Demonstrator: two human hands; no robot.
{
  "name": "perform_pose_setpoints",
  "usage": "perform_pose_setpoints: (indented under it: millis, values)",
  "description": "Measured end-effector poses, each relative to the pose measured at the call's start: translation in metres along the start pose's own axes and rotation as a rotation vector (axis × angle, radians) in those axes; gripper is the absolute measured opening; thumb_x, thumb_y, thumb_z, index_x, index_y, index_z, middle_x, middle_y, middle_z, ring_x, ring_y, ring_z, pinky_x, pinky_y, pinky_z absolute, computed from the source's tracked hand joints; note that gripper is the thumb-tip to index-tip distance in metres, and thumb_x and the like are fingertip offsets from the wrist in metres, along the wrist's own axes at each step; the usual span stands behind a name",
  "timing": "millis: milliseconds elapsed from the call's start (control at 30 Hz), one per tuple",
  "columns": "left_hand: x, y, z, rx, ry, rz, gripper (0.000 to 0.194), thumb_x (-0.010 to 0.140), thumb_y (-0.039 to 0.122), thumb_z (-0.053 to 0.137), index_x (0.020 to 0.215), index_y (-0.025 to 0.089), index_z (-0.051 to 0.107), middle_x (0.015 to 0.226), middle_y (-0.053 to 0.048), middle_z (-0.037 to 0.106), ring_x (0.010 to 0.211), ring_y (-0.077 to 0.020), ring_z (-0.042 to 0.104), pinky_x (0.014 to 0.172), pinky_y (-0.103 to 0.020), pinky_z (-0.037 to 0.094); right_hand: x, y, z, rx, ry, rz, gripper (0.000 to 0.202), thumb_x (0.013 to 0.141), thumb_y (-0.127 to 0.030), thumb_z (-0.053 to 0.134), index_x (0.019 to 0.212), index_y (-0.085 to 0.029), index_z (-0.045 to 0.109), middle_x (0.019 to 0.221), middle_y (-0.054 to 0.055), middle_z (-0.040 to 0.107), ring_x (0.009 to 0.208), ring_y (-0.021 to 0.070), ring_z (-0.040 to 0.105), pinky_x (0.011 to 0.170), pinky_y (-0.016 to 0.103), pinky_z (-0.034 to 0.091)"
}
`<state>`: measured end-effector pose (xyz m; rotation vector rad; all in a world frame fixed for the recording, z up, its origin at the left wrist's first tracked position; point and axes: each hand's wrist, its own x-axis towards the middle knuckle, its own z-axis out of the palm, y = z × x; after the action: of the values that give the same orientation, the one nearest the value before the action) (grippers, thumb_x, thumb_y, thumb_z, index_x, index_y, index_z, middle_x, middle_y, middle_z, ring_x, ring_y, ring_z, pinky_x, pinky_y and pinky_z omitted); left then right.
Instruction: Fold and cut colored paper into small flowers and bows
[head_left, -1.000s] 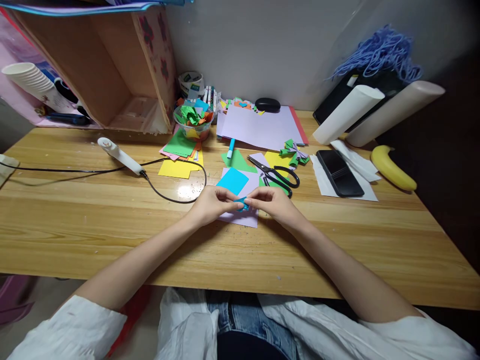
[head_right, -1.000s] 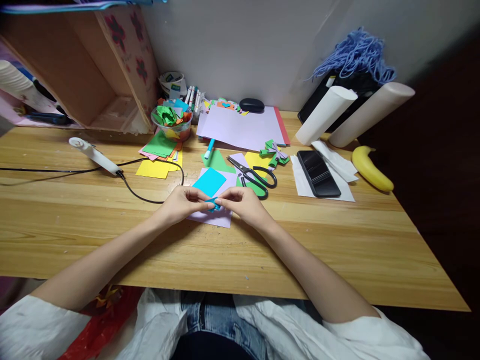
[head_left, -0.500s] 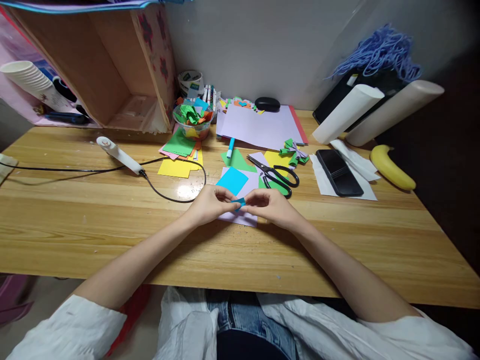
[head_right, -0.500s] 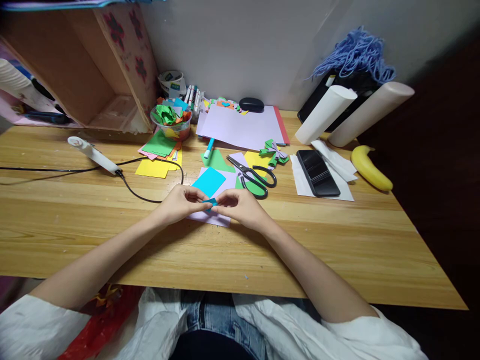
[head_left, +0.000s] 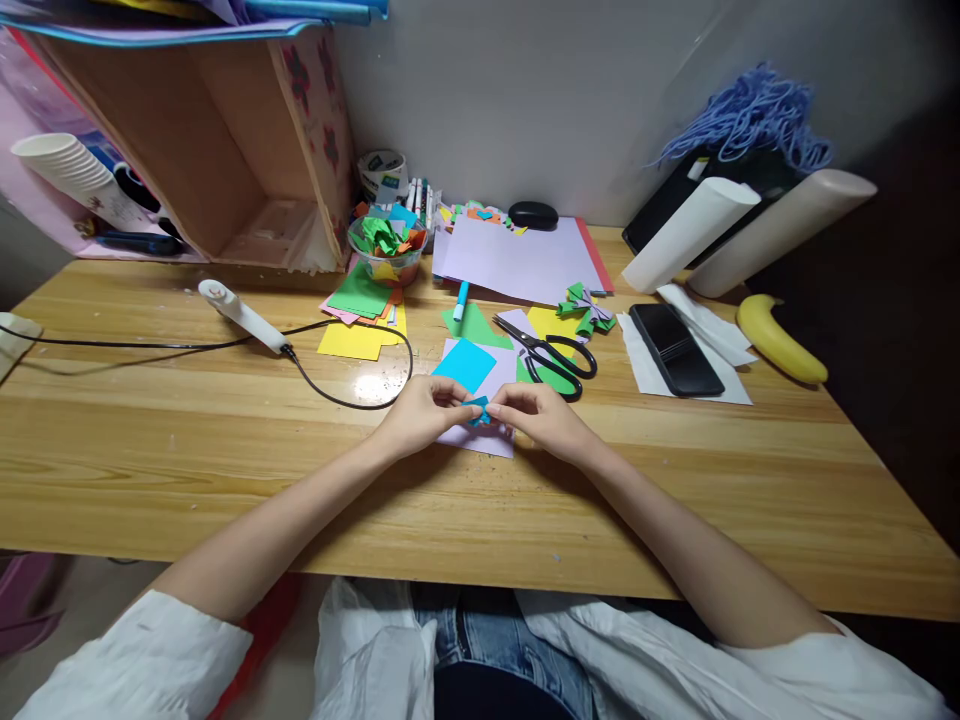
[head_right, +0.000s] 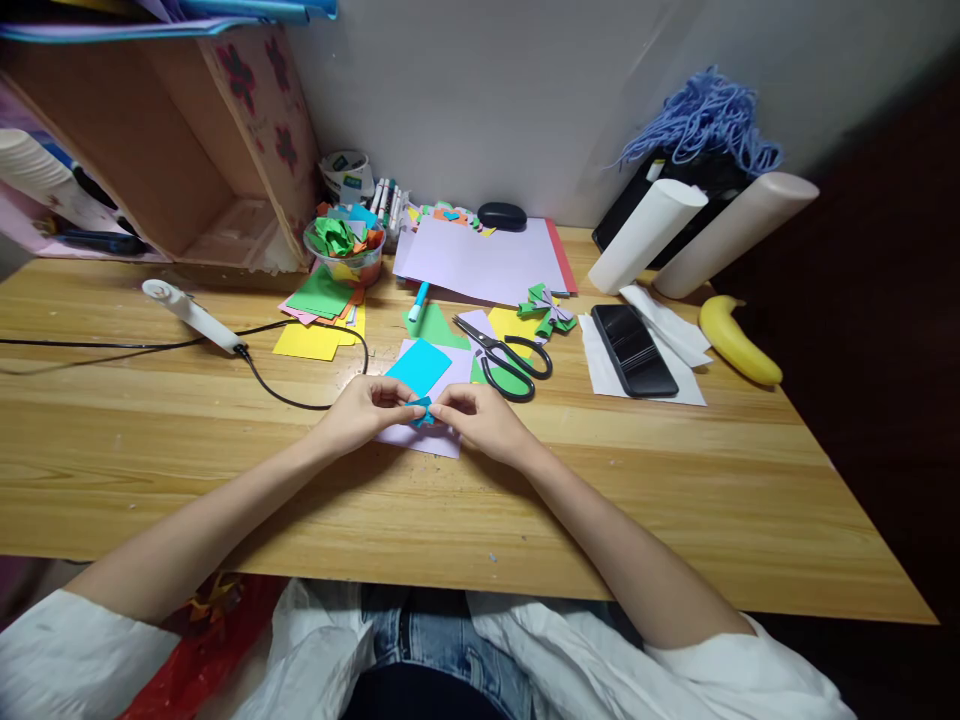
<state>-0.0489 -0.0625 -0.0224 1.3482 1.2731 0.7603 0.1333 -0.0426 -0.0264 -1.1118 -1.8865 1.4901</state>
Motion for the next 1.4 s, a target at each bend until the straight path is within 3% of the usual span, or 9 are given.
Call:
perform_pose_setpoints:
  millis: [333,500,867,1233,1400]
  values:
    - [0.0018,-0.0066,0.0038,0.011,0.006,0.013,0.022,0.064,0.032,0.066,0.07,0.011,0.063,0.067,-0.005,0.064,0.059,-0.012,0.056,0.054,-0.022,0.042,-0.0041,-0.0026,0.0022,-0.265,0.102,-0.144,0.015,0.078,-0.021,0.053,0.066,-0.015,0.061,0.063,0.0,0.061,0.057,0.0094,0.05,0.054,0.02,0.038]
    - [0.0009,-0.0034,0.0034,-0.008,-0.037,0.008,0.02,0.065,0.03,0.066,0.068,0.01,0.063,0.064,-0.004,0.063,0.058,-0.0109,0.055,0.053,-0.02,0.04,-0.0042,-0.0039,0.0013,-0.235,0.085,-0.167,0.013,0.078,-0.023,0.053,0.075,-0.015,0.063,0.071,0.001,0.063,0.061,0.0099,0.053,0.056,0.02,0.04]
    - [0.0004,-0.0043,0.004,0.008,-0.059,-0.026,0.022,0.063,0.032,0.067,0.066,0.011,0.06,0.058,-0.001,0.058,0.052,-0.0096,0.051,0.049,-0.02,0.036,-0.0056,-0.0036,0.0007,-0.233,0.118,-0.175,0.012,0.075,-0.025,0.058,0.069,-0.015,0.062,0.065,0.001,0.061,0.057,0.0099,0.051,0.054,0.021,0.04]
    - [0.003,-0.0087,0.0038,0.048,-0.017,0.07,0.021,0.069,0.032,0.063,0.074,0.012,0.06,0.068,-0.002,0.061,0.06,-0.0106,0.054,0.055,-0.021,0.041,-0.0029,-0.0003,0.0018,-0.136,0.102,-0.099,0.014,0.075,-0.028,0.058,0.071,-0.015,0.061,0.066,0.001,0.061,0.059,0.0111,0.053,0.055,0.022,0.041]
    - [0.0009,-0.0069,0.0057,0.092,0.089,0.216,0.026,0.07,0.03,0.064,0.091,0.015,0.059,0.084,-0.005,0.063,0.077,-0.0142,0.059,0.071,-0.026,0.048,-0.0006,-0.0009,0.0029,-0.048,0.183,-0.056,0.018,0.077,-0.029,0.055,0.067,-0.015,0.06,0.062,0.001,0.06,0.055,0.0111,0.052,0.052,0.023,0.041]
